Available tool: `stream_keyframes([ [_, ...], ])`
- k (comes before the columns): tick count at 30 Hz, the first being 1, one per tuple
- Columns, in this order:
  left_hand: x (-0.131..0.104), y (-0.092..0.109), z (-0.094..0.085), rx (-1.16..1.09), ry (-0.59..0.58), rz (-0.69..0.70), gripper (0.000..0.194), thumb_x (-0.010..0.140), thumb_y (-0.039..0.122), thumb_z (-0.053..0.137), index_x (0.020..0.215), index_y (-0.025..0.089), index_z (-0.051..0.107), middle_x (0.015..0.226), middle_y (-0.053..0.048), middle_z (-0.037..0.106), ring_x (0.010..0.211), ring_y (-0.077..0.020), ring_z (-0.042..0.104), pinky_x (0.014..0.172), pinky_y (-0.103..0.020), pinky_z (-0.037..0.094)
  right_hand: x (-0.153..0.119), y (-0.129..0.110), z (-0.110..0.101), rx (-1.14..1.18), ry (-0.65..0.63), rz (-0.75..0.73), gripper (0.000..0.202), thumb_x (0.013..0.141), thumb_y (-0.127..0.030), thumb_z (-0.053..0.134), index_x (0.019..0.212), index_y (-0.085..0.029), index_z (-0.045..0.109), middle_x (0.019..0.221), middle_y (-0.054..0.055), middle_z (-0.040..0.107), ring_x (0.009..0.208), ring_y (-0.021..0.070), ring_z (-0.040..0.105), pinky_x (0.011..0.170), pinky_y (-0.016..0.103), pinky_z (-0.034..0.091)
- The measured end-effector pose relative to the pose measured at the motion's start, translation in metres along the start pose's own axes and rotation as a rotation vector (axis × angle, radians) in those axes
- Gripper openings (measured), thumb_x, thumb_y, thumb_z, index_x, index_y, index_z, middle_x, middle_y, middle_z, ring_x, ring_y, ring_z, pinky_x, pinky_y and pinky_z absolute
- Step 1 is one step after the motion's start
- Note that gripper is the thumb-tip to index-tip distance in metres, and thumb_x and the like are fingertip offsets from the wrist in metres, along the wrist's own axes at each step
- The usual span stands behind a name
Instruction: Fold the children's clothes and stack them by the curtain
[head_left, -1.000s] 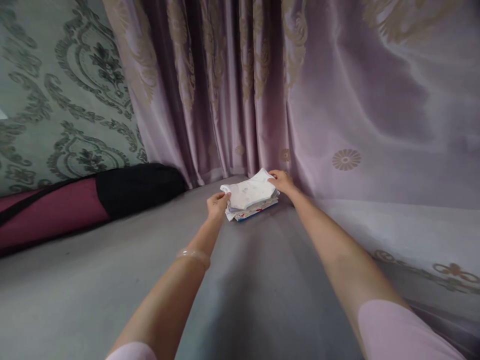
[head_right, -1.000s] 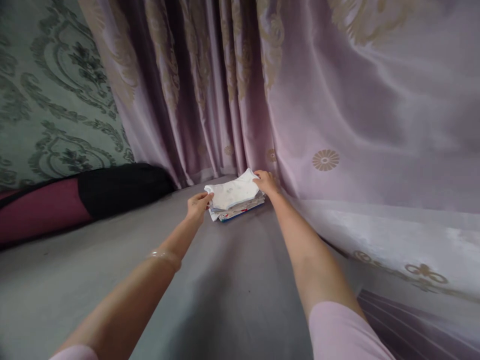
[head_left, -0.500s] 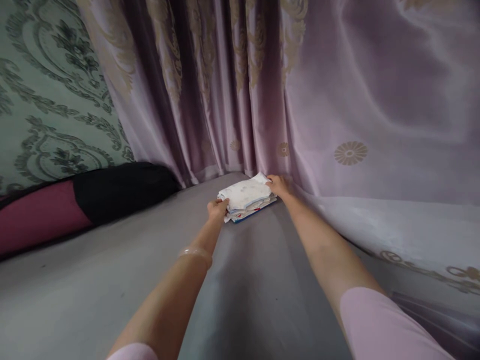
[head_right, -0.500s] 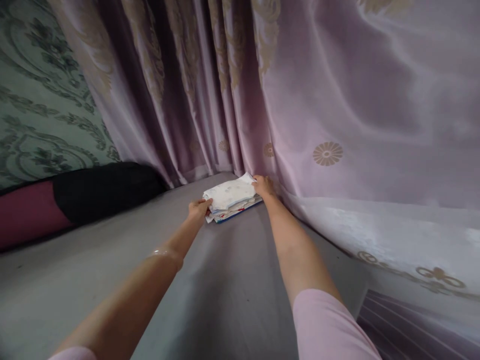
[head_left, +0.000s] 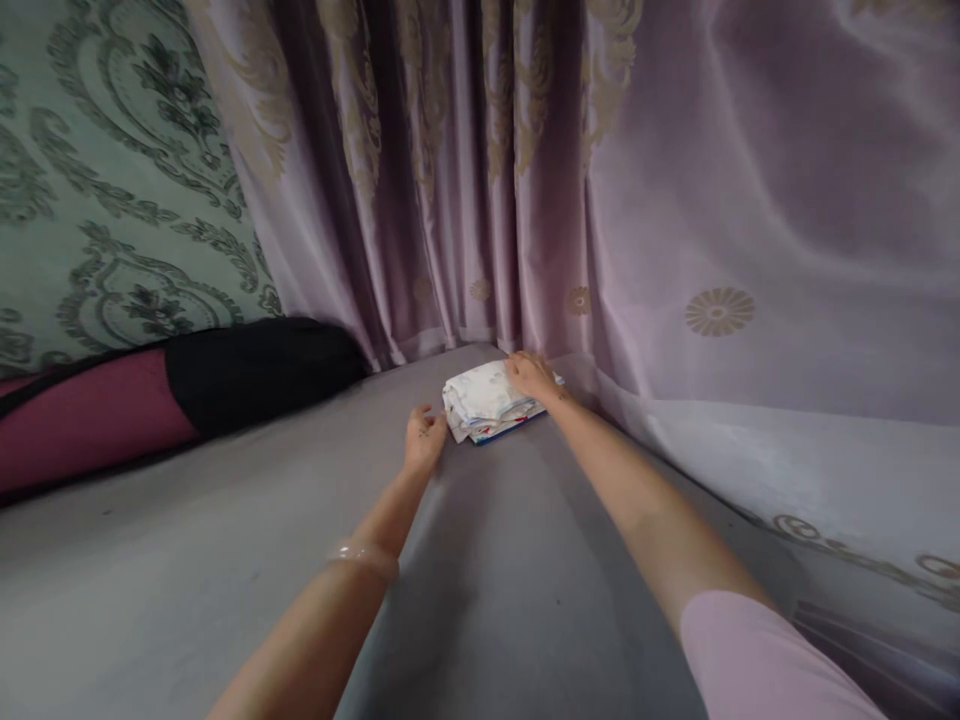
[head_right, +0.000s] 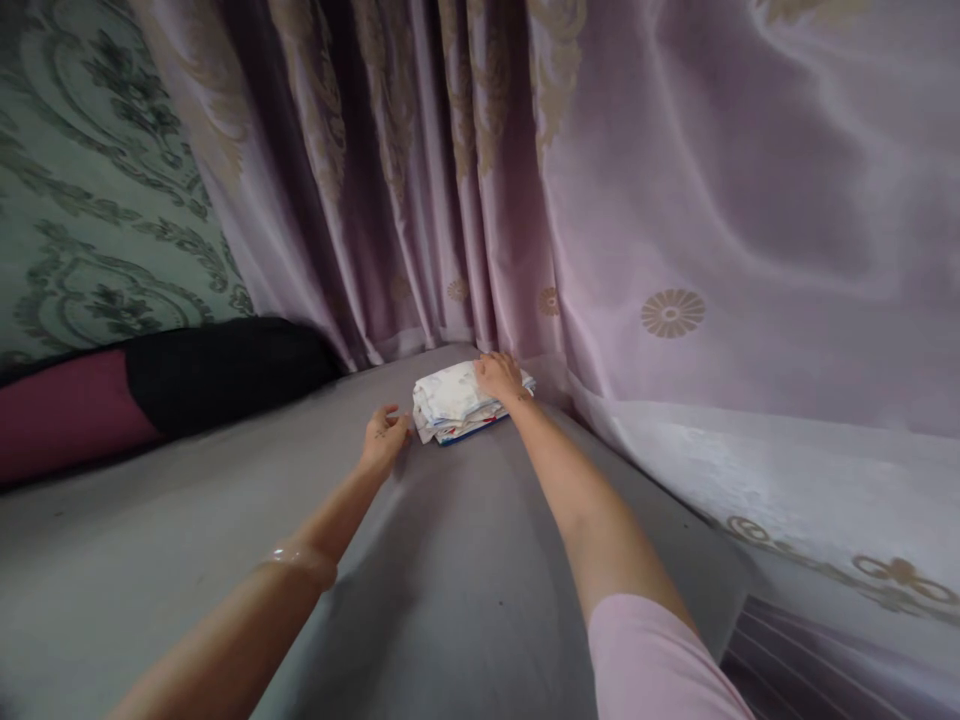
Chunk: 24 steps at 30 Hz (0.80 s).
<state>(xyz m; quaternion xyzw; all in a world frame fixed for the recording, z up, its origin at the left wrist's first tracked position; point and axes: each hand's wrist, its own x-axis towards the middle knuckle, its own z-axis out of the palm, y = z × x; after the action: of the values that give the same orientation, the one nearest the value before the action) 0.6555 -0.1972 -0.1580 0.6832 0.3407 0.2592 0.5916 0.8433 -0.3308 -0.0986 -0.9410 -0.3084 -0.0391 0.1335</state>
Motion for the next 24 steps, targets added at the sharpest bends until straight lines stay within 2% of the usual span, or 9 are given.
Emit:
stream_keyframes([
  [2, -0.009, -0.004, -0.015, 0.015, 0.009, -0.018, 0.041, 0.086, 0.026, 0.055, 0.123, 0.011, 0.048, 0.086, -0.006, 0.060, 0.064, -0.0117, 0.057, 0.057, -0.021, 0.045, 0.004, -0.007, 0.006, 0.014, -0.071, 0.017, 0.055, 0.099, -0.049, 0.022, 0.137, -0.021, 0.051, 0.145, 0.011, 0.046, 0.136, 0.0299, 0.036, 0.110, 0.047, 0.026],
  [5, -0.025, -0.007, -0.044, 0.001, -0.002, -0.045, 0.043, 0.085, 0.027, 0.054, 0.124, 0.011, 0.047, 0.088, -0.007, 0.060, 0.062, -0.0107, 0.057, 0.057, -0.022, 0.046, 0.008, -0.009, 0.013, 0.017, -0.156, 0.064, 0.065, 0.097, -0.056, 0.015, 0.144, -0.019, 0.042, 0.151, 0.014, 0.037, 0.138, 0.0345, 0.031, 0.108, 0.057, 0.024],
  [9, -0.046, -0.011, -0.094, 0.045, 0.023, -0.093, 0.047, 0.079, 0.031, 0.056, 0.120, 0.010, 0.049, 0.089, -0.007, 0.061, 0.063, -0.0118, 0.059, 0.057, -0.022, 0.047, 0.011, -0.007, 0.011, 0.001, -0.212, 0.082, 0.066, 0.096, -0.057, 0.015, 0.145, -0.019, 0.040, 0.152, 0.014, 0.037, 0.139, 0.0332, 0.031, 0.109, 0.056, 0.023],
  [11, -0.057, -0.016, -0.122, 0.093, 0.014, -0.094, 0.050, 0.075, 0.039, 0.057, 0.116, 0.011, 0.051, 0.086, -0.007, 0.063, 0.066, -0.0142, 0.061, 0.058, -0.024, 0.049, 0.010, -0.012, 0.007, -0.018, -0.216, 0.094, 0.065, 0.096, -0.056, 0.018, 0.145, -0.019, 0.040, 0.152, 0.015, 0.035, 0.139, 0.0342, 0.030, 0.110, 0.056, 0.020],
  [13, -0.069, -0.022, -0.152, 0.185, -0.030, -0.077, 0.053, 0.070, 0.048, 0.058, 0.110, 0.014, 0.056, 0.084, -0.006, 0.065, 0.069, -0.0180, 0.064, 0.061, -0.028, 0.050, 0.006, -0.023, 0.003, -0.046, -0.178, 0.089, 0.064, 0.097, -0.053, 0.020, 0.147, -0.018, 0.037, 0.155, 0.016, 0.030, 0.140, 0.0365, 0.025, 0.111, 0.058, 0.015],
  [15, -0.081, -0.029, -0.181, 0.332, -0.067, -0.003, 0.052, 0.065, 0.055, 0.059, 0.101, 0.017, 0.061, 0.080, -0.006, 0.067, 0.073, -0.0216, 0.065, 0.066, -0.032, 0.052, -0.002, -0.040, 0.003, -0.073, -0.107, 0.024, 0.061, 0.098, -0.051, 0.022, 0.147, -0.018, 0.036, 0.157, 0.015, 0.025, 0.142, 0.0374, 0.019, 0.111, 0.059, 0.011],
  [18, -0.100, -0.038, -0.222, 0.531, -0.033, 0.120, 0.044, 0.062, 0.057, 0.058, 0.087, 0.022, 0.067, 0.083, -0.007, 0.070, 0.080, -0.0253, 0.067, 0.074, -0.035, 0.052, -0.018, -0.071, 0.011, -0.093, -0.023, -0.125, 0.057, 0.098, -0.047, 0.023, 0.147, -0.021, 0.037, 0.157, 0.013, 0.024, 0.143, 0.0364, 0.016, 0.111, 0.059, 0.010],
  [21, -0.120, -0.048, -0.259, 0.643, -0.019, 0.102, 0.038, 0.062, 0.058, 0.055, 0.077, 0.026, 0.069, 0.085, -0.007, 0.073, 0.077, -0.0266, 0.068, 0.072, -0.036, 0.053, -0.030, -0.095, 0.023, -0.098, -0.054, -0.143, 0.055, 0.098, -0.046, 0.024, 0.147, -0.025, 0.037, 0.158, 0.012, 0.024, 0.144, 0.0376, 0.011, 0.110, 0.063, 0.008],
  [24, -0.138, -0.063, -0.296, 0.728, 0.029, 0.140, 0.032, 0.063, 0.061, 0.052, 0.073, 0.035, 0.067, 0.080, 0.002, 0.073, 0.074, -0.0265, 0.067, 0.070, -0.040, 0.053, -0.034, -0.105, 0.036, -0.122, -0.132, -0.097, 0.055, 0.096, -0.047, 0.028, 0.145, -0.026, 0.039, 0.157, 0.011, 0.024, 0.144, 0.0384, 0.005, 0.108, 0.067, 0.005],
])
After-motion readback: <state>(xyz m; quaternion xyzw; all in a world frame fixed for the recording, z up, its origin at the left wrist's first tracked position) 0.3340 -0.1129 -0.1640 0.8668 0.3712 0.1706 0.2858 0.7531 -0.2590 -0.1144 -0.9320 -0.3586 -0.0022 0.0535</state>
